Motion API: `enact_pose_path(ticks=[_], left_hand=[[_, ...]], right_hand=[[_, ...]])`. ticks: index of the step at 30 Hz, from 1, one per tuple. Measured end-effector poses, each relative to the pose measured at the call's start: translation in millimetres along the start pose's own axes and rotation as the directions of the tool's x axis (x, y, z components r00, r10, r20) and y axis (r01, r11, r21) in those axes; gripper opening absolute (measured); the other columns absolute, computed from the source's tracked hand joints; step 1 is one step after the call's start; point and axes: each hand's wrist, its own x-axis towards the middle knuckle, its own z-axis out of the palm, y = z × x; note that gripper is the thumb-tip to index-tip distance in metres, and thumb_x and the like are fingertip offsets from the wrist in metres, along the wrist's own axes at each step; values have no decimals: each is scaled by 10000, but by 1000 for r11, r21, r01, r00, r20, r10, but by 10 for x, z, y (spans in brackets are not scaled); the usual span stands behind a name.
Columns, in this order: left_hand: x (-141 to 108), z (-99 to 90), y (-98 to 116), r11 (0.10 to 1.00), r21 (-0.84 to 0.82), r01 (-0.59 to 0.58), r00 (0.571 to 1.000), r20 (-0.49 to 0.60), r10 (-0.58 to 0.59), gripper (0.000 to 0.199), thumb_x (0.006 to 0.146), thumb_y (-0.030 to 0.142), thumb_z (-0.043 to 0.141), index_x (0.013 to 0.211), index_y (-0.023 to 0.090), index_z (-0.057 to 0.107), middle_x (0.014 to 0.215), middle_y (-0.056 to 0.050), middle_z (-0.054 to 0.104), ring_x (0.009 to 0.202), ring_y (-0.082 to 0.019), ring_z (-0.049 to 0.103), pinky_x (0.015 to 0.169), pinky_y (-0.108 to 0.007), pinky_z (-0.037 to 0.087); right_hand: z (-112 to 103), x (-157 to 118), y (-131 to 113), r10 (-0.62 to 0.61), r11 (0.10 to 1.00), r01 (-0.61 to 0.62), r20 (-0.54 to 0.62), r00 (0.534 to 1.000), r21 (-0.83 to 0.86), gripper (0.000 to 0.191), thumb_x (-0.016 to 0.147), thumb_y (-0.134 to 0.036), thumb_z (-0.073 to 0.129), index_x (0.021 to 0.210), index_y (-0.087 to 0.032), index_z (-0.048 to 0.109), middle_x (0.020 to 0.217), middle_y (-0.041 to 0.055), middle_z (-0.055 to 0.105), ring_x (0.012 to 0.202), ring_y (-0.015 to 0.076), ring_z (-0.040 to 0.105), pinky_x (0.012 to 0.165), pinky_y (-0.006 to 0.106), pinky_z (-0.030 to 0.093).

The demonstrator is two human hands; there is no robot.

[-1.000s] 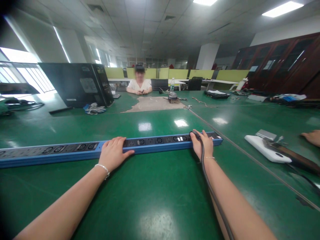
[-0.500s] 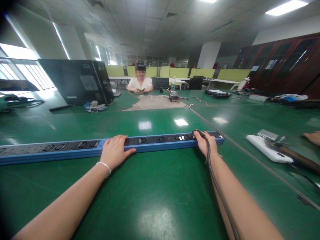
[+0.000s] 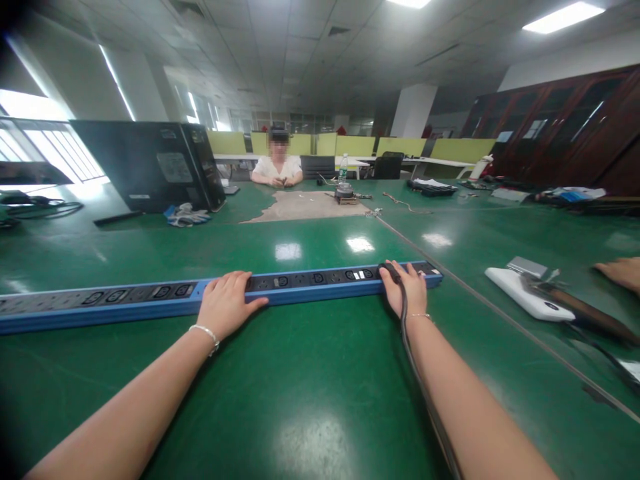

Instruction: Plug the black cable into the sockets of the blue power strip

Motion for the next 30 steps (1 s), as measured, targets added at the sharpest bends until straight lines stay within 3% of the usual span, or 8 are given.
enact_pose_path(ticks=[6,10,13,16,19,23,30], left_hand=[[-2,9,-13,1000,21,-7,1000,-1,7,614,763,586,487,1198,153,486,1215,-149,558,1167,-294,459,971,-451,313],[2,1,-13,999,30,-14,1000,-5,14,612,763,584,491,1194,150,486,1217,-147,558,1159,-291,466,963,-450,321],[4,-5,-9,999,39,-19,1000,-4,19,603,764,581,495,1187,152,490,1208,-145,564,1150,-291,473,957,-447,325],[2,-7,-6,998,48,-27,1000,-13,27,598,770,580,491,1183,147,491,1201,-148,567,1145,-289,477,955,-443,325],[-2,-2,-7,998,50,-27,1000,-15,28,599,772,579,491,1185,144,487,1202,-145,567,1147,-283,476,956,-437,327],[-3,14,-15,998,55,-18,1000,-15,19,611,764,583,500,1183,139,490,1202,-142,568,1147,-282,476,960,-438,325],[9,21,-18,999,35,-6,1000,0,6,612,751,596,504,1183,161,493,1207,-139,563,1154,-285,467,964,-450,322]], right_hand=[[21,-40,-73,79,997,-79,-38,996,22,440,829,-497,406,1119,-247,622,1188,63,607,1197,290,433,1000,555,241],[-5,-19,-133,109,993,-106,-78,991,42,404,822,-481,413,1019,-234,664,1083,66,658,1158,281,477,1022,576,170],[-102,17,-277,141,977,-106,-184,973,185,417,837,-480,392,958,-200,675,996,81,682,1059,260,550,1037,542,183],[-191,11,-540,181,912,-59,-269,946,406,446,858,-486,368,1016,-181,653,1016,92,673,999,227,581,995,435,325],[-164,-69,-824,74,850,8,-133,988,527,438,815,-497,457,1065,-182,632,1058,81,660,980,216,592,910,369,426],[-15,-184,-1019,-26,847,6,31,999,532,404,815,-471,471,1088,-217,627,1080,52,657,991,208,594,912,361,433],[42,-213,-1049,-29,909,-9,86,996,416,375,832,-465,446,1073,-246,632,1045,44,674,974,225,605,876,375,454]])
